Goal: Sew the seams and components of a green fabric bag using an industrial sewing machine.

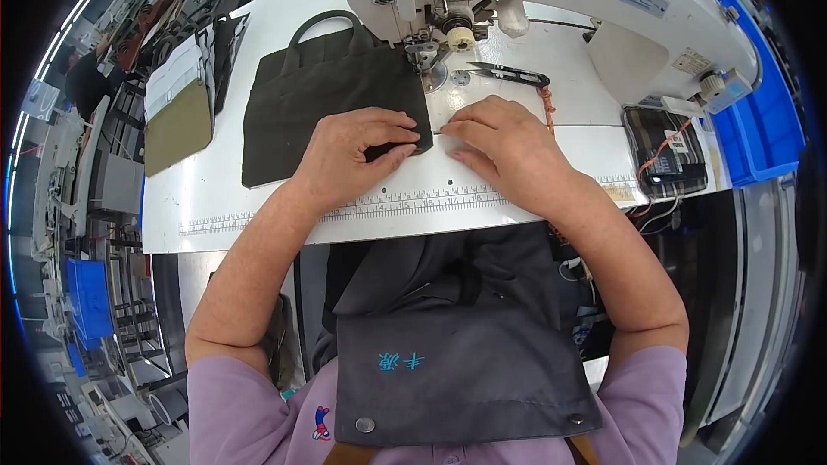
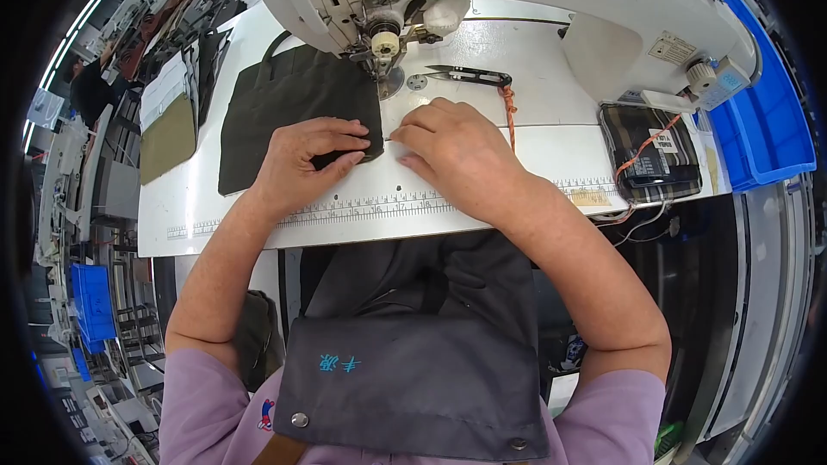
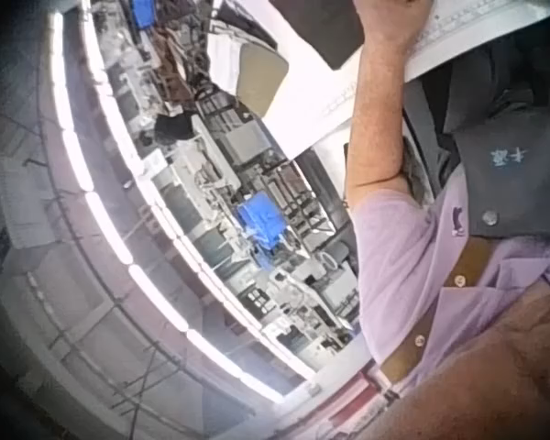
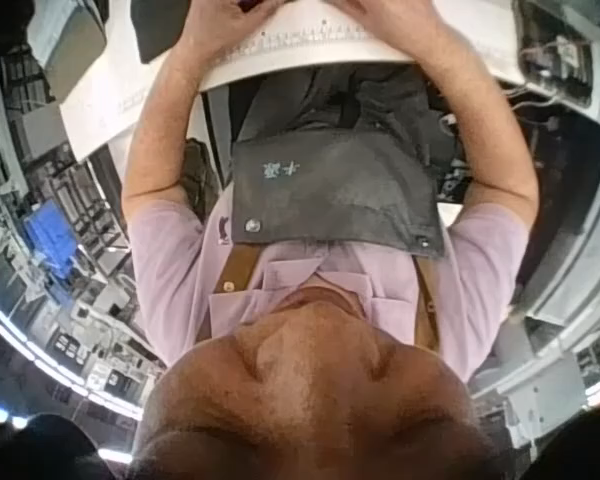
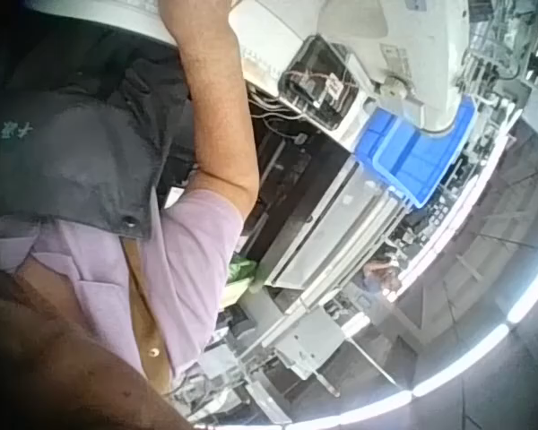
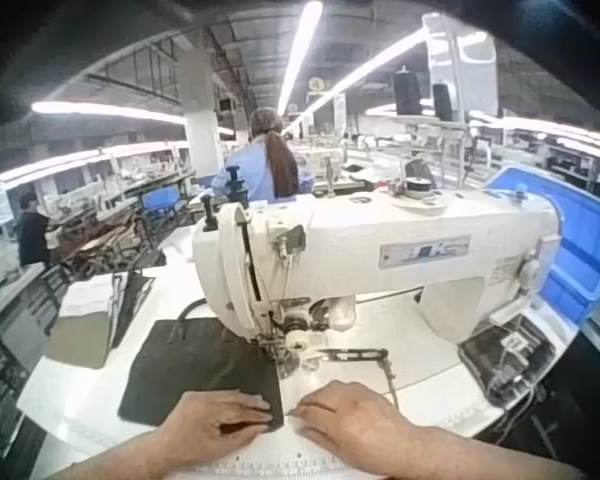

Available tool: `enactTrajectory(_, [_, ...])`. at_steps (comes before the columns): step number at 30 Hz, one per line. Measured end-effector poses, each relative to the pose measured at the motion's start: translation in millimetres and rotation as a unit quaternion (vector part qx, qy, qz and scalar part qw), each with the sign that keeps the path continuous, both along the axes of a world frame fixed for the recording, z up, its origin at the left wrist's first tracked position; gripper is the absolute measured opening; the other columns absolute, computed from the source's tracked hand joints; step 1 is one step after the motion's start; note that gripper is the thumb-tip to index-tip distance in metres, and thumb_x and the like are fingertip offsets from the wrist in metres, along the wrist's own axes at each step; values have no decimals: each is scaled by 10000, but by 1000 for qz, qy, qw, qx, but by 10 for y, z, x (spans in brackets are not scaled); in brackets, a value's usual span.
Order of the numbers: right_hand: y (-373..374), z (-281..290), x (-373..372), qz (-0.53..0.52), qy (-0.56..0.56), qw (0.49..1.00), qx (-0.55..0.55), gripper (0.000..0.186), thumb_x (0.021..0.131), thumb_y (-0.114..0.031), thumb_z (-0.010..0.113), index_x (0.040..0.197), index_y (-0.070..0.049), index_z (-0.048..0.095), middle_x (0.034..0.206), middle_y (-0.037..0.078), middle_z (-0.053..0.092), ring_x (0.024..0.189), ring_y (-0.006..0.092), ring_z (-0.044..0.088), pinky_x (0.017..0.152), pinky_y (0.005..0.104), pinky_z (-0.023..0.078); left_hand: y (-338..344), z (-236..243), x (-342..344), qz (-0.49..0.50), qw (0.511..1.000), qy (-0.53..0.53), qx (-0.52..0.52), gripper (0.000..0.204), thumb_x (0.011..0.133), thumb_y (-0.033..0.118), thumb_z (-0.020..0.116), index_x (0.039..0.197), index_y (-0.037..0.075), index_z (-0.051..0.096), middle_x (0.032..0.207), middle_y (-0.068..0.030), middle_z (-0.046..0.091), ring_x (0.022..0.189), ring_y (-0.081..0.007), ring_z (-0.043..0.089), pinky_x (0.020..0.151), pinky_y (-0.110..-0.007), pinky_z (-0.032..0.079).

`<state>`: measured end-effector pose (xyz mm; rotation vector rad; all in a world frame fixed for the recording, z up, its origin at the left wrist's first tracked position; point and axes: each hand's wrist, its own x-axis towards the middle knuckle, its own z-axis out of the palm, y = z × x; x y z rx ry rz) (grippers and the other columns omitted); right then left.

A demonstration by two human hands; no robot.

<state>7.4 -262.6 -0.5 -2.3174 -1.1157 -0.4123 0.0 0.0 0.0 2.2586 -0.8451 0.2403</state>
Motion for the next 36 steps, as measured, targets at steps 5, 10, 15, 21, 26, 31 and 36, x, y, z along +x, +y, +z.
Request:
enactTrajectory(5, [24, -20, 80, 50, -15, 999, -12, 219, 834, -106, 774, 1036, -31, 733, 1073, 68, 716, 996, 285, 665, 872, 402, 553, -98, 38, -84, 22, 998, -9, 50, 223, 824, 43, 785, 1046, 29, 788, 1084, -113, 772, 1032, -262, 747, 896, -349, 607])
enactTrajectory(10, [44, -4, 121, 56, -4, 998, -9, 222, 830, -117, 780, 1032, -35, 737, 1073, 73, 717, 1007, 285, 664, 883, 406, 552, -23, 31, -25, 8, 999, -22, 48, 230, 815, 35, 785, 1045, 22, 785, 1075, -115, 771, 1000, -260, 754, 879, -342, 610])
enactTrajectory(15, [50, 20, 202, 69, 4, 998, -11, 250, 820, -129, 791, 1047, -38, 738, 1085, 80, 714, 1015, 288, 665, 890, 413, 549, -70, 59, -25, 31, 999, 7, 31, 219, 803, 38, 797, 1020, 19, 784, 1071, -111, 771, 986, -257, 753, 871, -340, 607])
enactTrajectory(21, [75, 58, 269, 78, -4, 997, -20, 253, 786, -149, 805, 1025, -78, 761, 1003, 54, 688, 981, 255, 656, 847, 403, 542, -48, -1, -11, 28, 999, -32, 29, 225, 776, 67, 827, 993, 25, 783, 1070, -101, 772, 971, -260, 749, 865, -344, 599])
enactTrajectory(26, [42, 14, 293, 92, 26, 995, -8, 342, 769, -156, 816, 1098, -86, 749, 995, 76, 650, 928, 284, 642, 812, 418, 514, -40, -12, 6, 13, 993, -101, 55, 348, 712, 179, 881, 1025, 77, 768, 1146, -75, 753, 1049, -255, 718, 922, -374, 548])
enactTrajectory(31, [44, -24, 267, 104, 35, 994, 8, 369, 791, -210, 806, 1140, -106, 743, 955, 76, 628, 889, 283, 621, 805, 416, 488, -115, 51, 11, 69, 989, -111, 74, 346, 722, 216, 863, 1035, 106, 769, 1105, -35, 703, 1009, -232, 674, 903, -379, 479])
enactTrajectory(36, [26, -16, 258, 75, 38, 996, 6, 354, 810, -267, 795, 1132, -126, 755, 890, 51, 603, 899, 263, 617, 812, 414, 470, -105, 94, 77, 74, 990, -92, 73, 331, 742, 186, 837, 1057, 109, 772, 1066, -23, 674, 987, -215, 643, 888, -368, 450])
